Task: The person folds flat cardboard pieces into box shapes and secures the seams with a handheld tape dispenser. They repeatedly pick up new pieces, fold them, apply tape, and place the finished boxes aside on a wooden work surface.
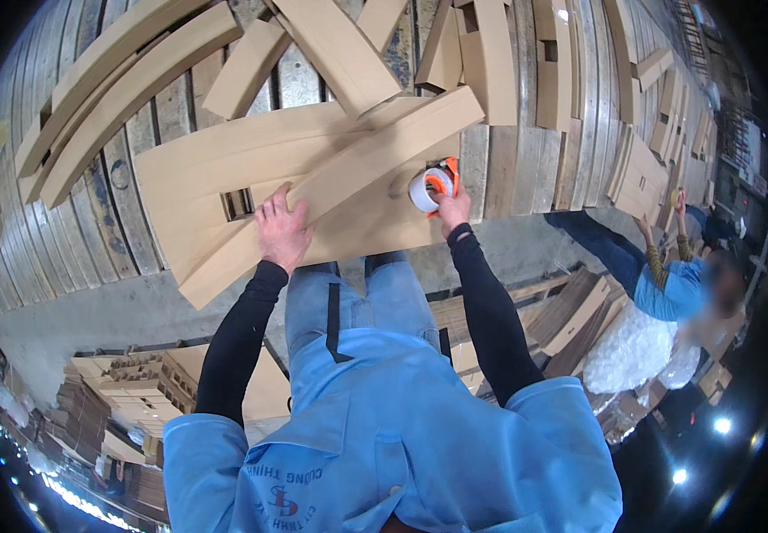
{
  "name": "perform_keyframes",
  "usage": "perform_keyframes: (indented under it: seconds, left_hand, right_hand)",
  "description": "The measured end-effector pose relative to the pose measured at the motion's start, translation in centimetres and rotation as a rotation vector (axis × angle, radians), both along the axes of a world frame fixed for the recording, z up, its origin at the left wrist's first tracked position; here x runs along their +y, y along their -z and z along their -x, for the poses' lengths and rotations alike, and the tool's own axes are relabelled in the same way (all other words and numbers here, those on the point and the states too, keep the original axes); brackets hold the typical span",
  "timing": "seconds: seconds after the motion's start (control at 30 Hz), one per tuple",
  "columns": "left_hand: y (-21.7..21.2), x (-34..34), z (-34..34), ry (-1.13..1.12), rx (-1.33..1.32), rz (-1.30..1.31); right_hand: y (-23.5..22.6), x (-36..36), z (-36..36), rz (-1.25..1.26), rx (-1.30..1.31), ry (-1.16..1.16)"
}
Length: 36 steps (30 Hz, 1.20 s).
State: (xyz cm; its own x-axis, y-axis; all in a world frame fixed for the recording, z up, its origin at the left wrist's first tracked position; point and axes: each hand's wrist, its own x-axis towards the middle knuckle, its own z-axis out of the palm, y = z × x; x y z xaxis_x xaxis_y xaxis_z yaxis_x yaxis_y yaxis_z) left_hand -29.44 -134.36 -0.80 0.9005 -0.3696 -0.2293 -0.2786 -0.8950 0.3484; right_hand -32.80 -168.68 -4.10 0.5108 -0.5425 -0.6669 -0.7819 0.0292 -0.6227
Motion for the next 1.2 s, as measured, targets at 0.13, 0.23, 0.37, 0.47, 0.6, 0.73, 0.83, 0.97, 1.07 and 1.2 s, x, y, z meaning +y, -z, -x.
perform_keyframes:
  seconds: [0.13,0.23,0.37,0.47,0.6,0.73,0.83,0.97,1.07,1.2]
  left_hand:
    - [-0.8,-1.8,0.9,-0.056,-0.036,0.023]
    - [0.8,-2.8,1.4,-0.091,-0.076,-0.077]
    - [1.0,-2.4,1.3,-0.1,-0.056,-0.114]
    - [1.1,-2.6,1.2,-0.086,-0.083,-0.082]
    - [1.2,-2.5,1.4,-0.098,-0.091,-0.07]
    - [1.9,-2.2,1.4,-0.104,-0.172,-0.041]
    - [2.2,-2.3,1.7,-0.114,-0.196,-0.018]
    - [1.9,-2.6,2.3,-0.132,-0.164,-0.085]
    - [2.1,-2.6,1.4,-0.176,-0.196,-0.083]
    - [1.1,-1.3,-1.9,-0.284,-0.108,-0.054]
  right_hand:
    - [0.2,-2.1,4.6,-0.341,-0.156,0.21]
    - [-6.0,0.1,6.3,-0.568,-0.183,0.31]
    - [-12.4,2.9,6.9,-0.735,-0.275,0.214]
    - [-14.7,5.8,4.9,-0.492,-0.366,-0.004]
    - [-16.8,9.6,-1.1,0.286,-0.689,-0.546]
    - [-13.7,13.5,-5.6,0.68,-0.726,-0.974]
    - [-11.3,15.4,-5.3,0.764,-0.41,-1.239]
    - [-11.2,15.3,-3.9,0.772,-0.364,-1.282]
    - [-11.9,13.7,-0.3,0.739,-0.208,-1.318]
    - [-7.4,8.3,10.5,0.713,-0.134,-1.329]
